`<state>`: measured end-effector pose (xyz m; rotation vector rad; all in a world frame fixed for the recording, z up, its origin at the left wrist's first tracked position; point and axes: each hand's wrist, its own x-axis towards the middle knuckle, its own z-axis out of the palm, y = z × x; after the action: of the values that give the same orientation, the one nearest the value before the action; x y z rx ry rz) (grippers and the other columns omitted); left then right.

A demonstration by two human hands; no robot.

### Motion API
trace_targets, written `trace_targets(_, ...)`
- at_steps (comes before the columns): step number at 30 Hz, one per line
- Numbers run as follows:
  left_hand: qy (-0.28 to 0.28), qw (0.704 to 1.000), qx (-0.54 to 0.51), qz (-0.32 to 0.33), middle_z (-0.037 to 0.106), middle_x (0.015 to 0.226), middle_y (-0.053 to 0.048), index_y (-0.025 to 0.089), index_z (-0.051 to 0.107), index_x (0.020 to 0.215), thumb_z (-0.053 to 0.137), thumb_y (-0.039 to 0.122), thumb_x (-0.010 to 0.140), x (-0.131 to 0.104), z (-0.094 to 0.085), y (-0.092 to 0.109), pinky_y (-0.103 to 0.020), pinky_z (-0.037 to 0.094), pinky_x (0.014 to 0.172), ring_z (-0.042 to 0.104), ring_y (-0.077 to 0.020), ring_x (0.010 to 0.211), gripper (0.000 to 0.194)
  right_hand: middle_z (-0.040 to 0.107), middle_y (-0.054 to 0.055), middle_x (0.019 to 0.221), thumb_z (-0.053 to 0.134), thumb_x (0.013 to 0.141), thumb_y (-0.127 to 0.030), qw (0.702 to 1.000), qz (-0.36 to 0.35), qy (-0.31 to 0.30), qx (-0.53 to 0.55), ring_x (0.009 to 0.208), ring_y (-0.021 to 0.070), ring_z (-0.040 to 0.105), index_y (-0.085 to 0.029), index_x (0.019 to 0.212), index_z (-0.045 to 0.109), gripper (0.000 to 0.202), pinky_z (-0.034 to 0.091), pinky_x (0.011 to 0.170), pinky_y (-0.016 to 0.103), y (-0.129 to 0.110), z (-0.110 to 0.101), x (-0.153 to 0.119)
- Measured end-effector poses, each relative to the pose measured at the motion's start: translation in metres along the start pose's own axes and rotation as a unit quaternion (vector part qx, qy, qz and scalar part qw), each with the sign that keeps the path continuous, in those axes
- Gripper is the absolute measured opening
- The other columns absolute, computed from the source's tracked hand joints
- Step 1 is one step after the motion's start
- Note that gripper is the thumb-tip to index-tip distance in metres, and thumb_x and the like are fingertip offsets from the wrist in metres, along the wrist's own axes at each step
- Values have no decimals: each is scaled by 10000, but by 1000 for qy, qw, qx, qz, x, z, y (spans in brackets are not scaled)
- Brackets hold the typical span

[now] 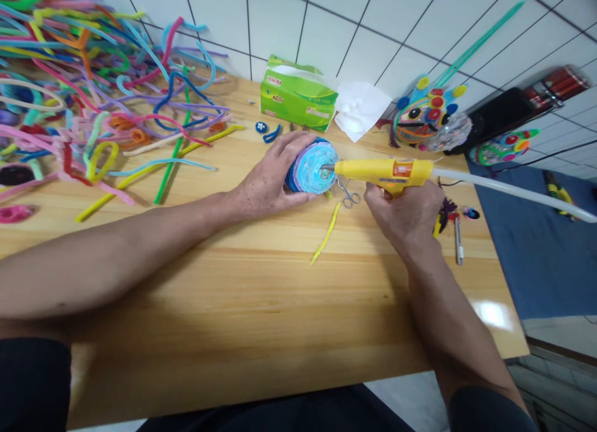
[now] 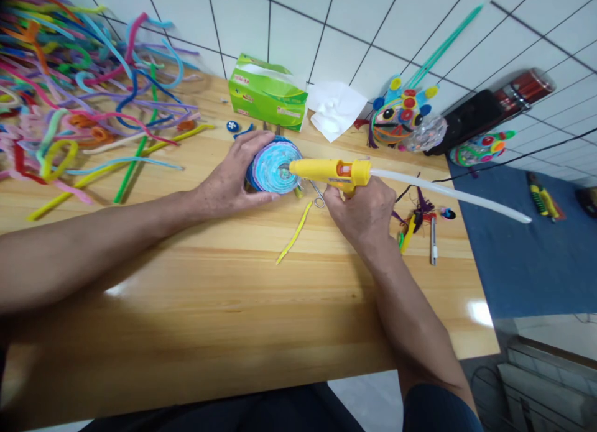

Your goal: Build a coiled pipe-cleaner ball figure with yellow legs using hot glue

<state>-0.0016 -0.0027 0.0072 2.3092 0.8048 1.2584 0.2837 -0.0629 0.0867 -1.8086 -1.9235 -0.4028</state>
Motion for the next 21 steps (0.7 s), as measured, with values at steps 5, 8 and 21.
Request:
trace_targets(5,-1,1000,1,8,537,1720,-169,324,431,1707,777,909,899,0,-1,-1,-766,362,1391,457,-478,1650,1056,481,-4,582,655,775,-322,1000,-11,4,-11,659,243,605,-301,644,411,278,495,687,393,1,1,0)
trace_targets(8,-4,1000,2,21,522,1736,-169,326,398,1727,750,909,923,0,-1,-3,-766,361,1389,458,-472,1654,1054,471,-7,574,660,760,-332,1000,-13,10,-15,655,242,601,-306,639,385,302,495,680,388,2,2,1)
trace_targets(21,9,999,-6,32,523,1727,-158,350,393,1732,772,894,918,-2,3,-6,-762,369,1382,453,-480,1650,1050,396,-28,585,657,761,-328,1000,-9,15,-9,614,205,514,-297,650,393,288,432,663,374,1,2,1)
